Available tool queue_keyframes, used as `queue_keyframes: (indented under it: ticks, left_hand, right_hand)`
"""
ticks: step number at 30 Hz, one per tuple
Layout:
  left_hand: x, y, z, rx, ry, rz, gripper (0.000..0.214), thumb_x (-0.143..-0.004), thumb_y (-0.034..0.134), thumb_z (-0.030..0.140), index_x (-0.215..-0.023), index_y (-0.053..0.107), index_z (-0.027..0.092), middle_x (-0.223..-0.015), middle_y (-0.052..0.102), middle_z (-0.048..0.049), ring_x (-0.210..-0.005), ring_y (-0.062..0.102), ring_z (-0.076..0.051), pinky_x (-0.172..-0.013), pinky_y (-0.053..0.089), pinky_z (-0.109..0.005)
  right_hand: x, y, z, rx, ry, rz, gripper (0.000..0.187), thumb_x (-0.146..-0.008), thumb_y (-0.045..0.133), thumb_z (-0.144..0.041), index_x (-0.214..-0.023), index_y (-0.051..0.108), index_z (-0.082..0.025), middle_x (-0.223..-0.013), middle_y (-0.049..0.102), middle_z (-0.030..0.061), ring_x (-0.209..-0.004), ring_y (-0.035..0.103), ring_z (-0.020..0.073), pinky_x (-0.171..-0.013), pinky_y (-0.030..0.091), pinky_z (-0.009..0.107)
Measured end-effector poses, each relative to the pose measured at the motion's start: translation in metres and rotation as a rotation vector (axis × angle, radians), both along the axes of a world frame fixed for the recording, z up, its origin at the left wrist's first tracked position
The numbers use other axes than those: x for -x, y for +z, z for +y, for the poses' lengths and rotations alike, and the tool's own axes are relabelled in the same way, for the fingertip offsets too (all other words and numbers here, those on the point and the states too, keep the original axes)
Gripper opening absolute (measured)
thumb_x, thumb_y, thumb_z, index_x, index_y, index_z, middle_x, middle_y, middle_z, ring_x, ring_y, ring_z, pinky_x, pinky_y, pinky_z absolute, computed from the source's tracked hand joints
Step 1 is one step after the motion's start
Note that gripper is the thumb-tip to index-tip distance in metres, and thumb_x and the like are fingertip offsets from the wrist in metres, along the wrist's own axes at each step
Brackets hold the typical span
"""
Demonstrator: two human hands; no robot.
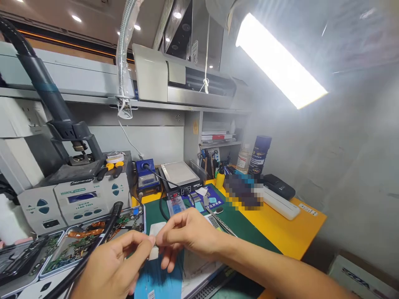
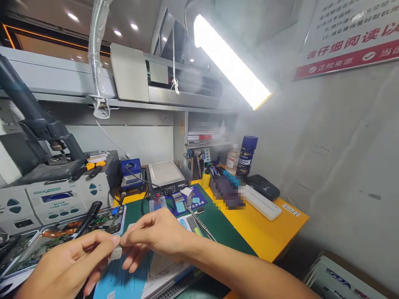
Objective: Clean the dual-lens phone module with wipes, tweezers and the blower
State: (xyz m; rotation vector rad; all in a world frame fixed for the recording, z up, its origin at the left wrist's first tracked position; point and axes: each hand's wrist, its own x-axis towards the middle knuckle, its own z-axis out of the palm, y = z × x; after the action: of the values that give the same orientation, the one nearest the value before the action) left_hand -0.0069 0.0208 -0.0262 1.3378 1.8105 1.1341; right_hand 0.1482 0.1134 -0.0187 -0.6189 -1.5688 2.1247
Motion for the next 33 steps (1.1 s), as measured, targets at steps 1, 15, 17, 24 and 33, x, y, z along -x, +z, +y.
queue_keyframes:
  ticks: [1, 15, 17, 24, 33]
  left_hand:
    - [-0.001, 0.004, 0.0, -0.018, -0.019, 0.0, 0.048, -0.076, 0.058, 0.066, -0.065, 0.066, 0.02, -0.037, 0.046, 0.005, -0.041, 0.043, -0.015, -0.049, 0.032, -0.024]
    - [-0.015, 0.014, -0.009, -0.182, -0.206, -0.142, 0.043, -0.073, 0.07, 0.057, -0.06, 0.062, 0.017, -0.048, 0.051, 0.0068, -0.039, 0.045, -0.01, -0.047, 0.033, -0.023]
    - [-0.014, 0.012, -0.007, -0.163, -0.245, -0.185, 0.048, -0.072, 0.071, 0.061, -0.059, 0.062, 0.016, -0.051, 0.051, 0.0065, -0.038, 0.045, -0.009, -0.043, 0.033, -0.023]
    - [-0.006, 0.008, -0.007, -0.055, -0.299, -0.425, 0.024, -0.097, 0.059, 0.036, -0.089, 0.063, 0.015, -0.076, 0.062, 0.0024, -0.059, 0.058, -0.01, -0.049, 0.048, -0.022]
    - [-0.008, 0.014, -0.013, 0.14, -0.326, -0.534, 0.03, -0.096, 0.062, 0.034, -0.12, 0.061, 0.017, -0.116, 0.067, -0.0078, -0.093, 0.069, -0.021, -0.078, 0.059, -0.04]
  right_hand:
    - [0.001, 0.0, 0.0, -0.018, -0.008, -0.013, 0.031, -0.061, 0.083, -0.037, -0.066, 0.068, -0.01, -0.053, 0.067, 0.0026, -0.048, 0.065, 0.0162, -0.047, 0.051, 0.027]
    - [-0.019, 0.015, -0.046, -0.228, -0.201, -0.297, 0.029, -0.098, 0.061, -0.032, -0.122, 0.061, -0.016, -0.12, 0.065, 0.0088, -0.099, 0.068, 0.0225, -0.083, 0.058, 0.042]
    - [-0.023, 0.019, -0.05, -0.278, -0.2, -0.327, 0.029, -0.098, 0.061, -0.032, -0.123, 0.061, -0.016, -0.12, 0.065, 0.0089, -0.099, 0.068, 0.0226, -0.083, 0.058, 0.042]
    - [-0.028, 0.016, -0.057, -0.636, -0.228, -0.42, 0.03, -0.099, 0.06, -0.032, -0.123, 0.06, -0.016, -0.116, 0.066, 0.0082, -0.092, 0.069, 0.0207, -0.078, 0.059, 0.039]
    - [-0.039, 0.026, -0.066, -1.434, -0.206, -0.586, 0.03, -0.098, 0.062, -0.031, -0.124, 0.061, -0.017, -0.125, 0.063, 0.0095, -0.104, 0.066, 0.0239, -0.087, 0.057, 0.045]
